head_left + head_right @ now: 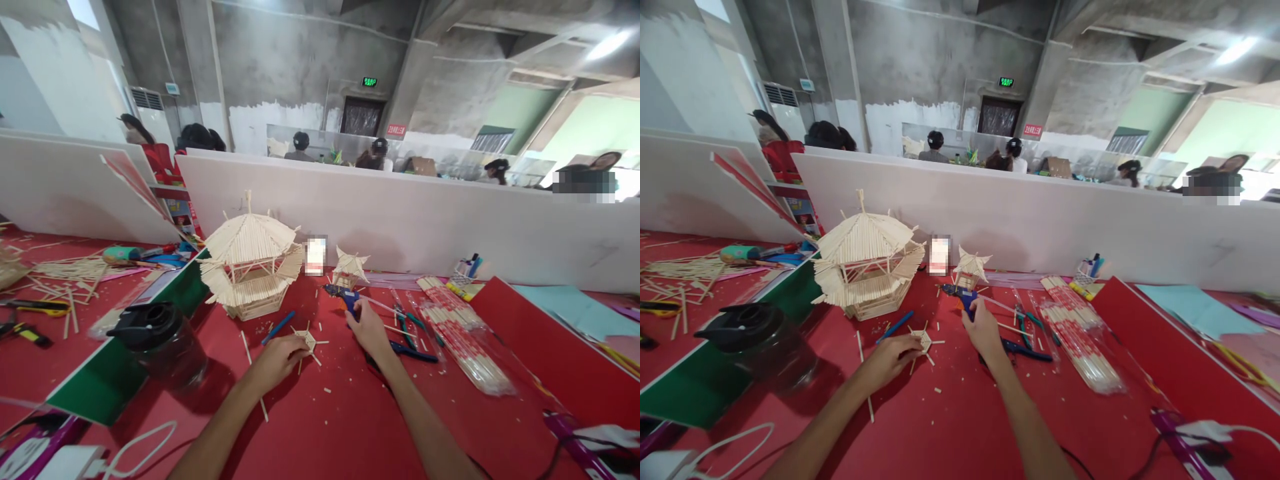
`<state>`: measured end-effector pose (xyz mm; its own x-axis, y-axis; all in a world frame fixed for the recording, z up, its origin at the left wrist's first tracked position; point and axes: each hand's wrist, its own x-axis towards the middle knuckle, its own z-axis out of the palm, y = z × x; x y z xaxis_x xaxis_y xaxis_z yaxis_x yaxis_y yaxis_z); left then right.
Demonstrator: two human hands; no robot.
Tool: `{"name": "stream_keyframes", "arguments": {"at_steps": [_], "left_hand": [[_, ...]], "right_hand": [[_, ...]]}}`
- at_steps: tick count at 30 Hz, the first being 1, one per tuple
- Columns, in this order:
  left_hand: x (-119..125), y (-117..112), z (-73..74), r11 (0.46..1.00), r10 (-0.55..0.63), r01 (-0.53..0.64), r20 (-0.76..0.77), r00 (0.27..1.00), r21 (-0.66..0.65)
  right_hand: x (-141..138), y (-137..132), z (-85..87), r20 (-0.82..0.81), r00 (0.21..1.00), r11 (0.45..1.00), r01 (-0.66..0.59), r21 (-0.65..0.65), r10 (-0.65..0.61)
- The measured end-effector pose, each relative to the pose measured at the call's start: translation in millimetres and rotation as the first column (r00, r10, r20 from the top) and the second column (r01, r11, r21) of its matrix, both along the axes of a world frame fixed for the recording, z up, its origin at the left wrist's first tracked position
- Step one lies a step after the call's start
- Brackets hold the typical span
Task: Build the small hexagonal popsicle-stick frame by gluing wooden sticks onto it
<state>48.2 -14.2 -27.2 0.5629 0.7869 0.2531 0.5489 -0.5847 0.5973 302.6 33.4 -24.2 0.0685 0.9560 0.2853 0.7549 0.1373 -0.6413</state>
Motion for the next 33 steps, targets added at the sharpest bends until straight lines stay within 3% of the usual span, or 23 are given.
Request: {"name": "stream_keyframes", "arguments": {"at_steps": [2, 4, 7, 9, 13, 15, 17, 20, 26, 33], "left_hand": [[0, 1, -0.9, 1.000, 0.007, -0.007, 0.006, 1.000, 0.000], [0, 2, -3.5, 1.000, 0.017, -0.017, 0.017, 1.000, 0.008], [-1, 4, -8.0, 0.999, 0.035, -0.035, 0.032, 0.999, 0.014], [-2, 5, -9.9, 0.999, 0.045, -0.045, 0.035, 0.998, 0.007], [-2, 6, -12.2, 0.998, 0.055, -0.055, 0.028, 0.998, 0.008], [-3, 6, -13.1, 0.999, 0.053, -0.053, 0.025, 0.998, 0.012], [-3, 7, -13.3, 0.999, 0.054, -0.054, 0.028, 0.998, 0.008], [-4, 7, -11.8, 0.998, 0.056, -0.056, 0.032, 0.998, -0.007], [-5, 8, -11.2, 0.999, 0.047, -0.047, 0.018, 0.999, 0.001], [-4, 8, -11.2, 0.998, 0.062, -0.062, 0.034, 0.997, -0.003]], "right_hand": [[3, -5, 4.2, -0.271, 0.962, 0.999, -0.016, 0.035, 0.025], [2, -11, 10.3, -0.514, 0.854, 0.997, -0.074, 0.032, 0.080], [-4, -18, 17.8, -0.756, 0.643, 0.990, -0.128, 0.052, 0.123], [-10, -22, 19.0, -0.890, 0.441, 0.990, -0.128, 0.064, 0.115], [-24, -29, 12.2, -1.000, 0.027, 0.982, -0.190, 0.010, 0.016], [-31, -33, 6.2, -0.993, -0.111, 0.978, -0.210, -0.007, -0.031], [-37, -39, -0.5, -0.978, -0.201, 0.976, -0.218, -0.015, -0.060], [-47, -50, -9.2, -0.969, -0.235, 0.975, -0.223, -0.020, -0.074], [-48, -72, -17.2, -0.988, -0.150, 0.947, -0.321, 0.013, -0.037], [-20, -56, -30.8, -0.990, 0.135, 0.953, -0.303, 0.000, 0.043]]}}
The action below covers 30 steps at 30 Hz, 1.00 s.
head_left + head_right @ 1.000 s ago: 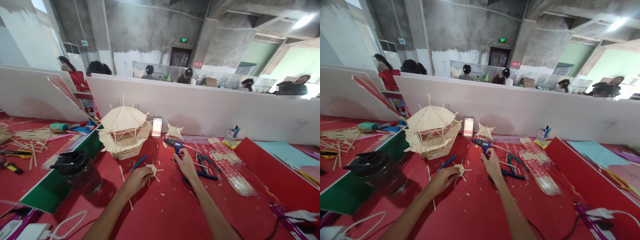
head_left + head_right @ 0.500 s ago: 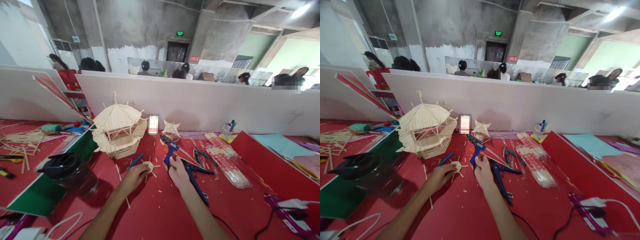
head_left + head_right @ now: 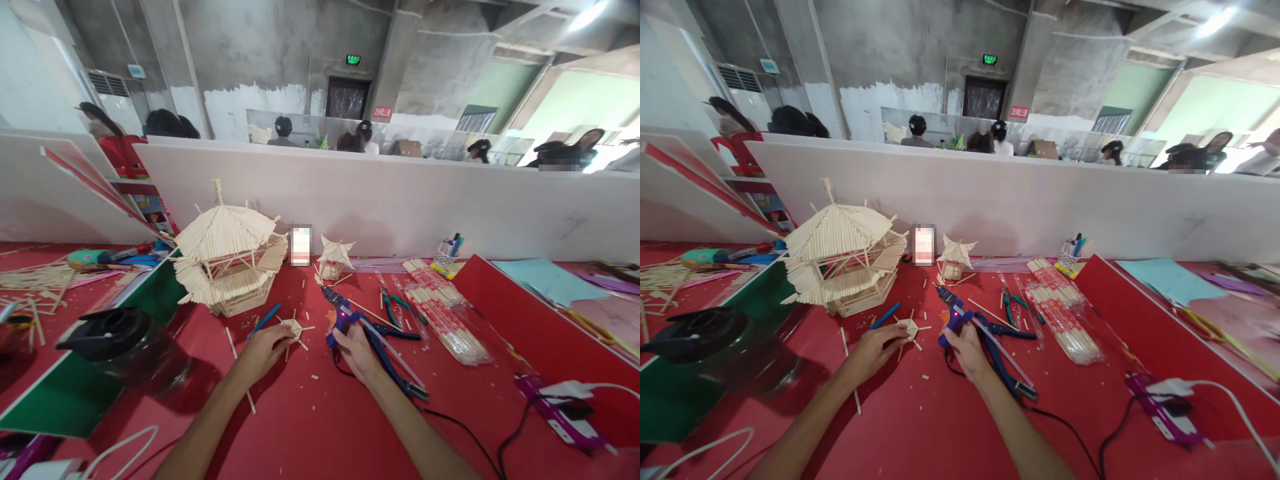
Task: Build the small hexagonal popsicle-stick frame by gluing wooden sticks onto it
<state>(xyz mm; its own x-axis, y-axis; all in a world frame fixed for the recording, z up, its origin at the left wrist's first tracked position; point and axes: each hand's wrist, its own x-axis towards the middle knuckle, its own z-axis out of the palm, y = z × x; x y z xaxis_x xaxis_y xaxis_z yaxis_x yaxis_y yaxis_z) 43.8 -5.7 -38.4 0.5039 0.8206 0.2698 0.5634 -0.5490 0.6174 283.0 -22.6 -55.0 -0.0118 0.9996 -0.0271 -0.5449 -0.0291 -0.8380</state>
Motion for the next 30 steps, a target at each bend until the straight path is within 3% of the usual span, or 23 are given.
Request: {"name": "stream_keyframes", "arguments": {"at_steps": [7, 12, 19, 22, 25, 27, 30], "left_hand": [[1, -1, 4.2, 0.998, 0.059, -0.058, 0.044, 0.997, -0.028], [-1, -2, 5.9, 0.992, 0.124, -0.123, 0.047, 0.991, -0.017], [0, -6, 11.2, 0.994, 0.105, -0.106, -0.009, 0.994, -0.028], [0, -6, 9.4, 0.993, 0.116, -0.116, 0.007, 0.993, -0.024], [0, -4, 7.7, 0.991, 0.132, -0.131, 0.031, 0.991, -0.023], [-1, -4, 7.5, 0.990, 0.143, -0.143, 0.045, 0.989, -0.018], [-1, -4, 8.3, 0.987, 0.159, -0.159, 0.079, 0.984, -0.001]], "right_hand": [[18, 35, -7.4, 0.145, 0.982, 0.992, 0.113, 0.048, -0.119], [29, 44, -12.9, 0.379, 0.922, 0.993, 0.045, 0.108, -0.083], [47, 60, -1.2, 0.280, 0.960, 0.996, -0.042, 0.075, 0.020], [46, 55, 3.7, 0.312, 0.949, 0.997, -0.060, 0.057, 0.039], [37, 36, 9.4, 0.506, 0.862, 0.990, -0.101, 0.094, 0.040], [30, 19, 14.5, 0.683, 0.731, 0.977, -0.153, 0.147, 0.012], [21, -3, 21.1, 0.861, 0.506, 0.935, -0.325, 0.141, 0.046]]}}
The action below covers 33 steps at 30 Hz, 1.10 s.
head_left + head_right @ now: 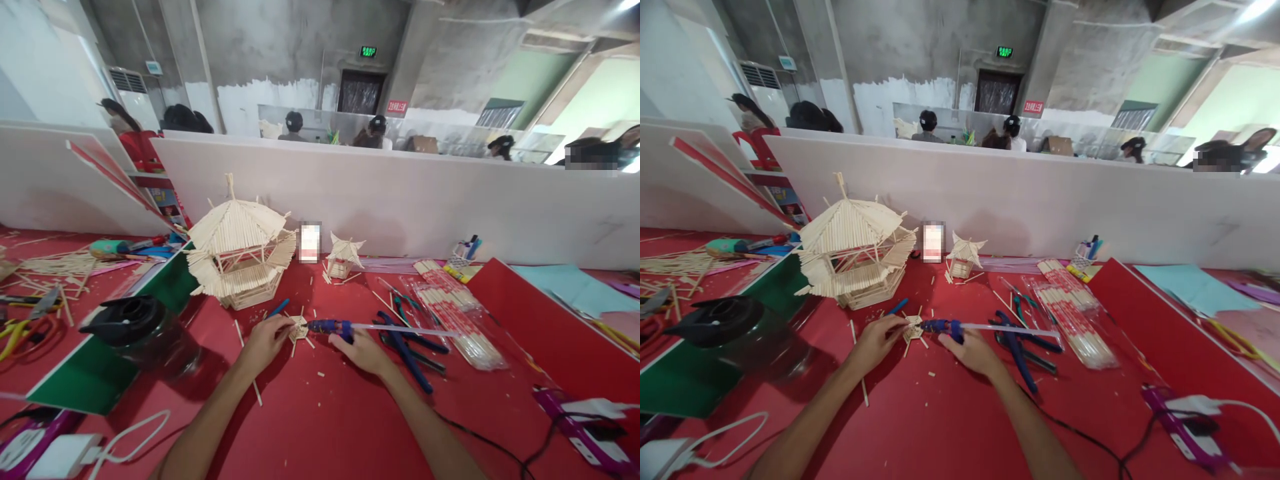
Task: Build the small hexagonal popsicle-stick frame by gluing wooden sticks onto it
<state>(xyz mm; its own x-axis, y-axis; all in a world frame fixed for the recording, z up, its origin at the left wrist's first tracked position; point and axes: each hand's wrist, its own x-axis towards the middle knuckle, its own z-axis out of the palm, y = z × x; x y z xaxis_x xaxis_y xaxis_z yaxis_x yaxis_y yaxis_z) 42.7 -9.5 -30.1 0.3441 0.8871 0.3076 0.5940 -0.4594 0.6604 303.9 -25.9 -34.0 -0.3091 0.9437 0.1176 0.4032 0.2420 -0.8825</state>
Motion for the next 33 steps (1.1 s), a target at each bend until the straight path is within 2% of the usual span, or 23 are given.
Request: {"name": "stream_keyframes", "arguments": {"at_steps": [3, 6, 12, 17, 23, 33], "left_hand": [[0, -1, 1.1, 1.000, 0.001, -0.001, 0.004, 1.000, 0.006], [1, -1, 1.3, 0.999, -0.035, 0.035, -0.008, 0.999, 0.004], [2, -1, -2.1, 0.997, -0.079, 0.078, -0.060, 0.995, -0.017], [1, 0, -3.7, 0.996, -0.090, 0.089, -0.092, 0.992, -0.013], [1, 0, -3.4, 0.995, -0.095, 0.096, -0.095, 0.991, -0.003], [2, 0, -0.6, 0.996, -0.091, 0.090, -0.113, 0.989, -0.008]], "right_hand": [[-7, -11, 0.6, 0.123, 0.991, 0.996, -0.063, 0.058, 0.056], [-11, -14, -3.4, 0.172, 0.985, 0.994, -0.043, 0.104, 0.025], [-11, -16, -7.3, 0.275, 0.961, 0.992, -0.061, 0.109, 0.029], [-11, -16, -5.6, 0.304, 0.952, 0.994, -0.058, 0.088, 0.029], [-12, -15, -8.2, 0.293, 0.956, 0.989, -0.061, 0.131, 0.020], [-13, -16, -8.6, 0.396, 0.918, 0.987, -0.079, 0.138, 0.018]]}}
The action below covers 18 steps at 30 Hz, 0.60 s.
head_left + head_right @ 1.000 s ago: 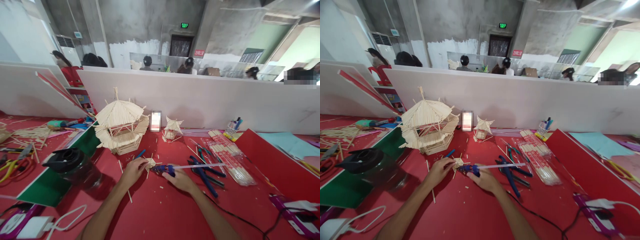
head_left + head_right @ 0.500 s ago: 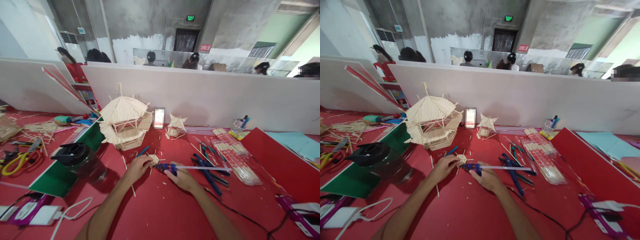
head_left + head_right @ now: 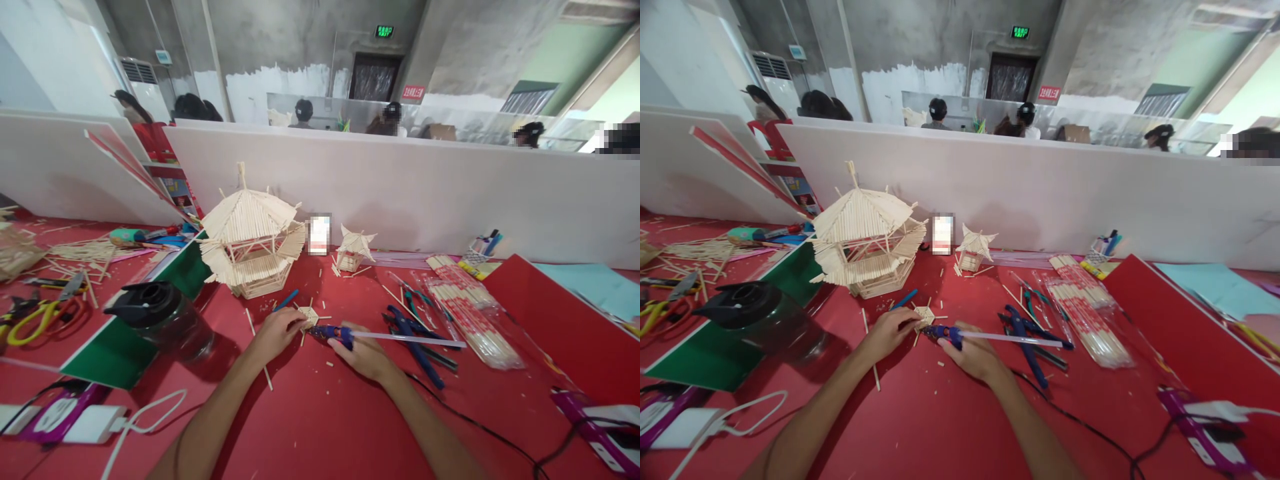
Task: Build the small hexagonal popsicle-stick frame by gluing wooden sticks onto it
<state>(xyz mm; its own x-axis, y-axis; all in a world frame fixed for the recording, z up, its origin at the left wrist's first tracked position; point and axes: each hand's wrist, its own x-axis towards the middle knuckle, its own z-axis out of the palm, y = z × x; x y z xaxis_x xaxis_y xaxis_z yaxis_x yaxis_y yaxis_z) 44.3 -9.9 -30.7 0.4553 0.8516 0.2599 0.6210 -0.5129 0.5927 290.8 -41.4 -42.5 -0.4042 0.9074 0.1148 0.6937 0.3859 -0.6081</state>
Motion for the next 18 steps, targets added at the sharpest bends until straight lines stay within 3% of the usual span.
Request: {"name": "stream_keyframes", "arguments": {"at_steps": [18], "left_hand": [[-0.1, 0.0, -0.9, 1.000, -0.006, 0.006, -0.003, 1.000, -0.003]], "right_hand": [[0.3, -1.1, 9.6, -0.001, 1.000, 0.999, -0.011, -0.030, 0.011]]}}
